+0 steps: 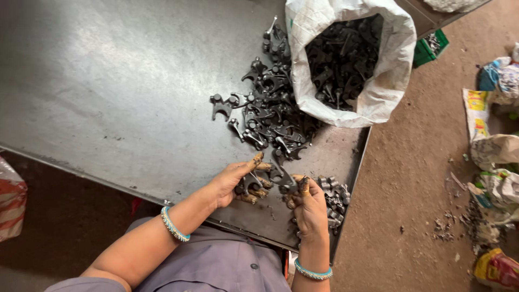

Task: The person sorts dark metal castings on a steel table, picking pieces one at a time, turning them over in their hands, and placing them into a white sack on the table. Near the end they pull over a green and white sack and open it on the table.

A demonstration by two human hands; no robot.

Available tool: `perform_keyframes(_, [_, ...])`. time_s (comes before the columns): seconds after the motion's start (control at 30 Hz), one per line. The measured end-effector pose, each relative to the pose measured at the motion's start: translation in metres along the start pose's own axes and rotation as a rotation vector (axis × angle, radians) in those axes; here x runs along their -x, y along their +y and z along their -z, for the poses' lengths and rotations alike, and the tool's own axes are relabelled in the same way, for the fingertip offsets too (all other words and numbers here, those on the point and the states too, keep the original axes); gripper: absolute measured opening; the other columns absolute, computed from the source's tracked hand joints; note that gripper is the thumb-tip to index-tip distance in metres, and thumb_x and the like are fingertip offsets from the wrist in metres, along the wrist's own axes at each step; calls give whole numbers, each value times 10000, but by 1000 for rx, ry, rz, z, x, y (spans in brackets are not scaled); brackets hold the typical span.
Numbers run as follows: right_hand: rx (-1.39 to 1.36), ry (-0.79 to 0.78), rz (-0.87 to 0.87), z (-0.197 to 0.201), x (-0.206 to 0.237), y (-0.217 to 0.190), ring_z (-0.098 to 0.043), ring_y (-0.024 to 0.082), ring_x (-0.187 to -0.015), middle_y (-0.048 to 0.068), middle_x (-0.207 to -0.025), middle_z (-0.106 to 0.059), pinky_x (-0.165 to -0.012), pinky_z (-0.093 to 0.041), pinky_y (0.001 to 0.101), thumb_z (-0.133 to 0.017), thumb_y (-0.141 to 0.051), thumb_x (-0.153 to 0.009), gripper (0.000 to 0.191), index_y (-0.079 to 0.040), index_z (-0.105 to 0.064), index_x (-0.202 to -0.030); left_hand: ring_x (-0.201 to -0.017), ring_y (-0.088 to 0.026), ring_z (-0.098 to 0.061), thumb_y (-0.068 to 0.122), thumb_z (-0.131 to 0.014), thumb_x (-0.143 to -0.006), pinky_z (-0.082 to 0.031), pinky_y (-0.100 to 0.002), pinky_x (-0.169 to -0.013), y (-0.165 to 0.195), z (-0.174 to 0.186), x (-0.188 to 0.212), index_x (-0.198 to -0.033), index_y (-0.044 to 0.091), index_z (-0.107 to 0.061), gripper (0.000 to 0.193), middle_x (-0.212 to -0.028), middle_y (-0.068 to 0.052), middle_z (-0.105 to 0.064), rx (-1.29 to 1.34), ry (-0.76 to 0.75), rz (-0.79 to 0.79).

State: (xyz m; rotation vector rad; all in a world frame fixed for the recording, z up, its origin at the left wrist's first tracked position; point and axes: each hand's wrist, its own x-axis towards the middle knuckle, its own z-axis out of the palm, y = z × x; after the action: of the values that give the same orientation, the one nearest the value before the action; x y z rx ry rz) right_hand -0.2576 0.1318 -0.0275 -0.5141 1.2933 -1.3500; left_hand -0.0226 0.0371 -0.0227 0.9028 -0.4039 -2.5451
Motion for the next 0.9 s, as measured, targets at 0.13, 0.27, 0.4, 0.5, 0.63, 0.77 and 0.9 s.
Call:
perform_keyframes(0.13, [763, 23, 329, -50, -8, -13, -645, 146, -782, 53, -970, -688, -659, -549, 304, -746, -164, -919, 230, -63, -709, -1122, -761, -243, -774, 509, -583, -961, -641, -388, -557, 2, 6, 4, -1209, 101, -679, 487, -958, -99, -769, 134, -5, 69])
perform_keyframes(0.27, [1544, 80, 879, -81, -11, -4, -623, 304, -922, 99, -1019, -704, -823, -529, 408, -779, 21, -652, 432, -74, -688, -1064, -807, -246, -773, 440, -626, -974, -641, -410, -600, 10, 14, 5, -1181, 25, -703, 471, -1025, -127, -785, 183, -119, -37])
perform_keyframes(0.4, [1159, 67, 570, -64, -16, 9, -639, 219, -981, 68, -1029, -725, -886, -533, 345, -857, -10, -727, 366, -68, -684, -1043, -832, -238, -770, 454, -620, -980, -649, -402, -631, 20, 21, 8, -1177, 10, -711, 494, -1016, -132, -778, 162, -97, -67])
perform_keyframes(0.5, [578, -35, 426, -36, -20, 13, -673, 177, -1032, 73, -1112, -713, -938, -553, 322, -818, 62, -762, 384, -44, -643, -1087, -844, -225, -770, 443, -624, -974, -648, -395, -632, 23, 21, 8, -1184, 11, -714, 489, -1029, -126, -779, 124, -79, -90])
perform_keyframes(0.63, [47, -147, 257, -12, -11, 10, -664, 208, -1066, 120, -1159, -684, -949, -553, 351, -797, 89, -816, 401, -8, -620, -1163, -848, -228, -777, 431, -623, -959, -646, -391, -628, 21, 17, 3, -1177, 13, -710, 479, -1055, -125, -788, 96, -62, -68])
perform_keyframes(0.77, [-226, -95, -105, -11, 3, -5, -731, 261, -961, 151, -1083, -712, -822, -633, 420, -727, -83, -802, 401, -47, -626, -1189, -854, -234, -773, 422, -618, -980, -644, -384, -636, 18, 16, 1, -1185, 4, -710, 475, -1070, -137, -780, 88, -47, -72])
perform_keyframes(0.9, [94, -243, -87, -33, 19, -15, -702, 238, -865, 178, -1096, -711, -674, -583, 335, -804, -230, -852, 466, -36, -661, -1251, -870, -249, -774, 400, -622, -968, -633, -401, -638, 21, 20, 2, -1176, 26, -706, 436, -1073, -137, -775, 95, -22, -93])
